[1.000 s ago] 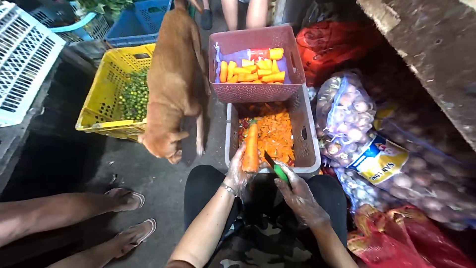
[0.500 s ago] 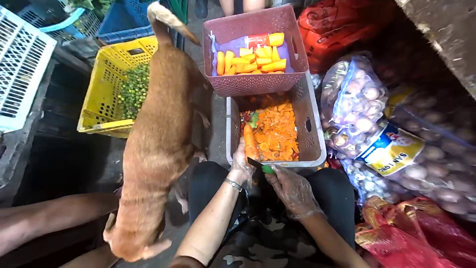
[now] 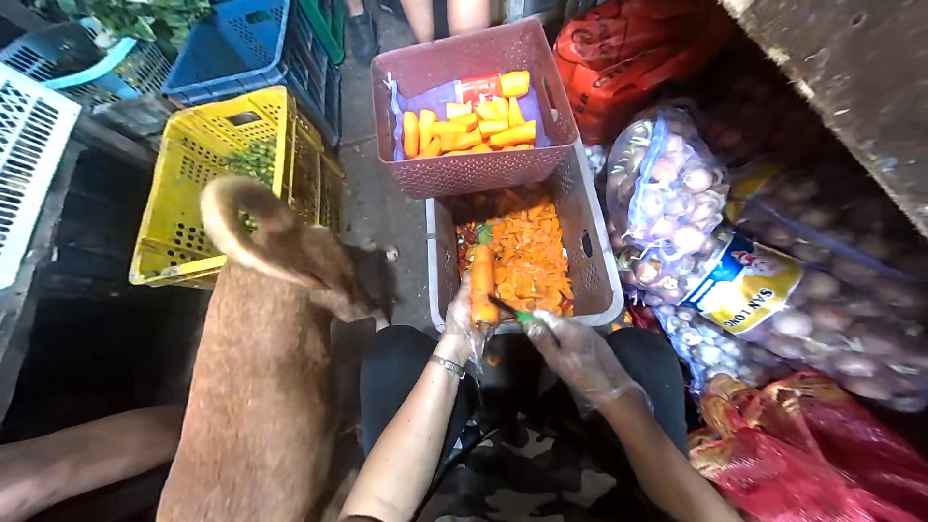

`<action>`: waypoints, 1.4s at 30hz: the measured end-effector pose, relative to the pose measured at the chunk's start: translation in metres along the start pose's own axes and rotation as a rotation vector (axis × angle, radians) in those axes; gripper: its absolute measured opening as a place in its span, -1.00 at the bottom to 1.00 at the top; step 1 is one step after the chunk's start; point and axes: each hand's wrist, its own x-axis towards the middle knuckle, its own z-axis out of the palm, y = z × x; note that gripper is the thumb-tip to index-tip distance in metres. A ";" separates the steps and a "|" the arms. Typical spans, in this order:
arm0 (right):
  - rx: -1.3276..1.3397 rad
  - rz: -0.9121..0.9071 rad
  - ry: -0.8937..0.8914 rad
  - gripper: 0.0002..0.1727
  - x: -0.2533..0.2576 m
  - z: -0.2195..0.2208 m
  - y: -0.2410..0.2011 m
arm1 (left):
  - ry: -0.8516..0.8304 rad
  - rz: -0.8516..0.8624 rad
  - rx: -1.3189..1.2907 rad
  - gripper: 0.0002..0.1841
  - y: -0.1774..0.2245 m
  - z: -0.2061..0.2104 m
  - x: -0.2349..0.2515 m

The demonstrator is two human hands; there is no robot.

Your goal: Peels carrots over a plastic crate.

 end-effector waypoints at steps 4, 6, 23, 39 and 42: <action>-0.053 -0.050 -0.006 -0.39 -0.010 0.012 -0.009 | 0.019 -0.001 -0.002 -0.46 -0.002 0.003 0.000; -0.055 -0.073 0.003 -0.39 -0.008 0.014 -0.007 | 0.010 0.005 -0.006 -0.45 -0.002 0.003 0.000; 0.060 0.134 0.051 -0.49 0.044 -0.012 0.022 | -0.012 0.060 0.070 -0.47 0.002 -0.003 0.008; -0.175 -0.108 0.044 -0.41 0.033 0.009 0.002 | 0.039 0.022 0.130 -0.50 0.002 0.002 0.005; -0.180 0.118 -0.053 -0.43 0.054 -0.005 0.001 | -0.007 0.014 0.123 -0.49 0.000 -0.001 0.006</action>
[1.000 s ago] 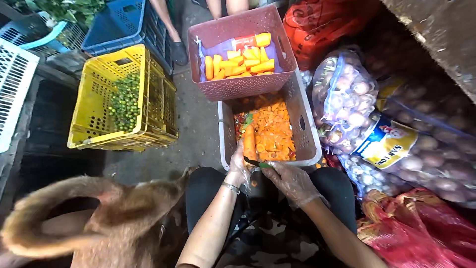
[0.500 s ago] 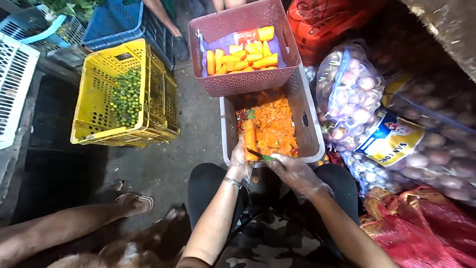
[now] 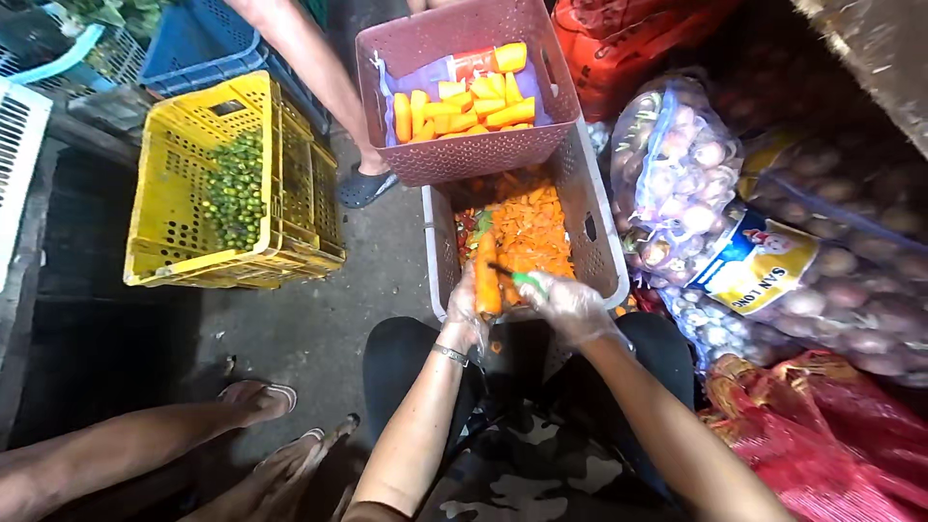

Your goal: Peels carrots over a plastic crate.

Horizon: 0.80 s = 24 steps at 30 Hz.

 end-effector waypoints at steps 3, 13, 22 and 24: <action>0.082 0.176 0.065 -0.45 0.025 -0.008 0.025 | -0.048 -0.006 0.008 -0.49 0.000 0.000 -0.003; 0.140 -0.215 -0.134 -0.35 -0.033 0.005 0.004 | 0.029 0.016 -0.022 -0.49 0.003 0.002 0.000; 0.040 -0.218 0.005 -0.32 -0.034 0.015 0.003 | 0.069 -0.009 -0.024 -0.50 0.002 0.003 -0.002; 0.024 -0.239 0.110 -0.34 -0.027 0.024 0.005 | 0.066 -0.010 -0.019 -0.54 0.001 0.003 -0.002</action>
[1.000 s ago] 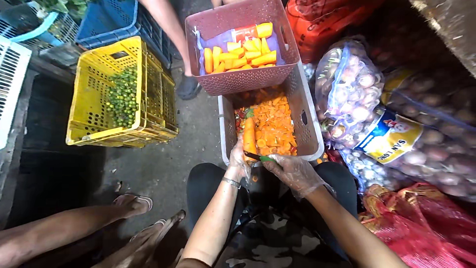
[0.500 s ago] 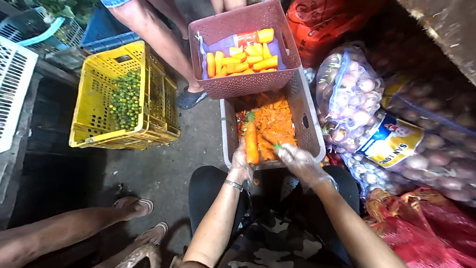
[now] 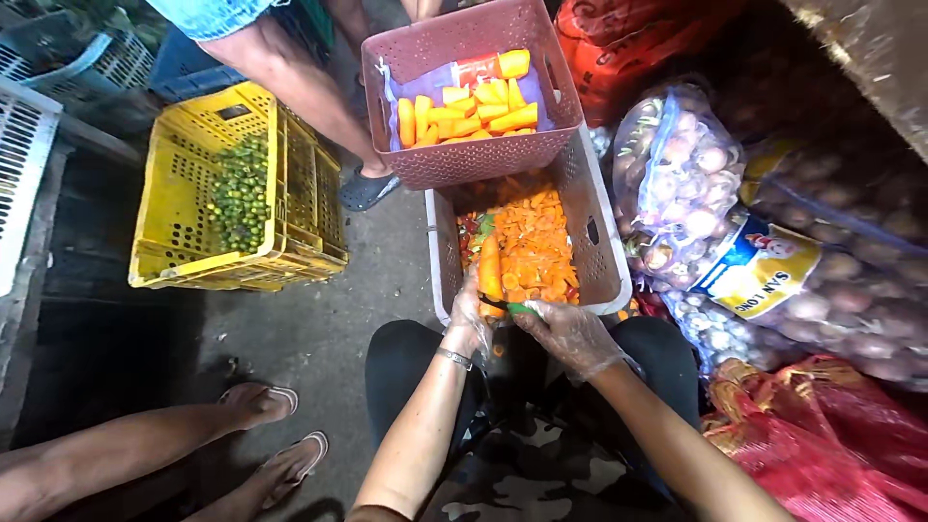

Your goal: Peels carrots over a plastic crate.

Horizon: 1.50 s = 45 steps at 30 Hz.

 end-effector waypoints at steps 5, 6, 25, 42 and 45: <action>0.003 0.207 -0.169 -0.43 0.036 -0.014 -0.002 | -0.018 -0.016 0.030 -0.51 -0.002 0.000 0.002; 0.024 0.260 -0.157 -0.43 0.044 -0.015 0.005 | -0.029 -0.024 0.032 -0.51 -0.003 -0.001 0.001; 0.008 0.183 -0.117 -0.38 0.037 -0.008 0.001 | -0.069 -0.057 -0.045 -0.50 -0.001 -0.001 0.001; 0.155 0.305 0.004 -0.41 0.033 -0.027 0.032 | -0.177 -0.043 -0.185 -0.41 0.004 -0.007 0.001; 0.220 0.165 0.033 -0.40 -0.002 -0.012 0.007 | -0.120 -0.018 -0.184 -0.45 0.003 -0.005 0.003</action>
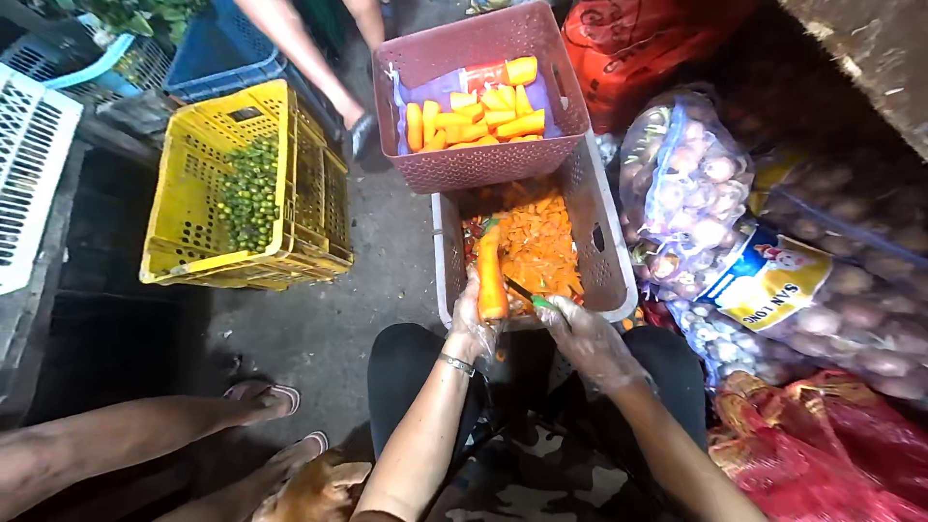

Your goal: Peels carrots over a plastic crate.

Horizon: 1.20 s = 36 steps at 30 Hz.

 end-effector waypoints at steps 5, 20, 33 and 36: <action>0.278 0.087 -0.182 -0.54 0.026 -0.010 -0.005 | -0.072 0.084 0.164 -0.48 -0.007 -0.002 -0.001; -0.114 -0.145 0.182 -0.33 -0.029 0.015 -0.006 | -0.054 -0.025 -0.081 -0.39 0.002 0.002 -0.004; -0.240 0.240 -0.067 -0.36 0.013 0.001 -0.016 | -0.039 0.012 0.031 -0.49 -0.001 0.001 -0.009; -0.112 0.151 -0.092 -0.40 0.022 -0.013 -0.006 | 0.031 0.015 0.005 -0.48 0.003 0.004 -0.007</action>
